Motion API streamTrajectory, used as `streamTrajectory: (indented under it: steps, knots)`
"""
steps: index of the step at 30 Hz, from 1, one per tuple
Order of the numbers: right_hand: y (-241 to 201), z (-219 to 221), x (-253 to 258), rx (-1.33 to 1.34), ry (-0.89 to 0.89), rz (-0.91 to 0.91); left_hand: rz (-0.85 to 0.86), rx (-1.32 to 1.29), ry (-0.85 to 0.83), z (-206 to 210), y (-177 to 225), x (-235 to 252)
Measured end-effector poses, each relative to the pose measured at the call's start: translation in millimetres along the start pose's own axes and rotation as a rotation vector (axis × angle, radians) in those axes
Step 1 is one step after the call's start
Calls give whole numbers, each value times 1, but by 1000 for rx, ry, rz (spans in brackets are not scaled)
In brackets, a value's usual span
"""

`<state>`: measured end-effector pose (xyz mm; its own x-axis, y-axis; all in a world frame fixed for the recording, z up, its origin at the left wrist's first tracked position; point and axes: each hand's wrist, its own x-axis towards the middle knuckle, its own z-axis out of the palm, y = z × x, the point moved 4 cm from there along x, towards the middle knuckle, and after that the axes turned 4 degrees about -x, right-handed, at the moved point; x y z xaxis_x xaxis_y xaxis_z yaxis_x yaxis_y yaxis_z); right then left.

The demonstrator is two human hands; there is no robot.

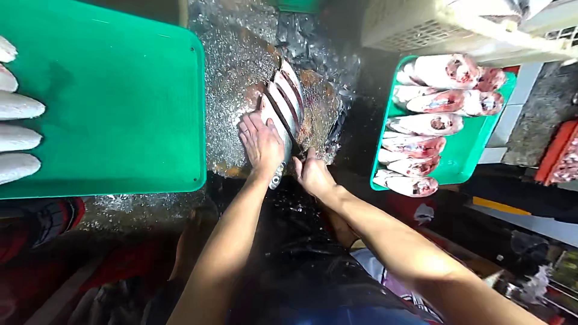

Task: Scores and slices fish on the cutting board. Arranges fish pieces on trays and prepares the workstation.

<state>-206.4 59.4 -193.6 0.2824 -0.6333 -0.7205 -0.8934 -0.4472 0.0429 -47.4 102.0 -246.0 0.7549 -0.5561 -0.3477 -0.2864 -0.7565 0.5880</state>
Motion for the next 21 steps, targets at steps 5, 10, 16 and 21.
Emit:
streamTrajectory:
  steps: [5,10,16,21]
  knots:
    - [11,17,8,118,125,-114,-22,56,-24,5,0,-3]
    - [42,11,-40,80,22,-145,-4,-45,14,-1,-2,-2]
    - [47,-37,-117,-53,91,-209,23,-239,60,8,-22,-37]
    - [41,-49,-114,-166,-75,-105,16,-164,91,8,-19,-36]
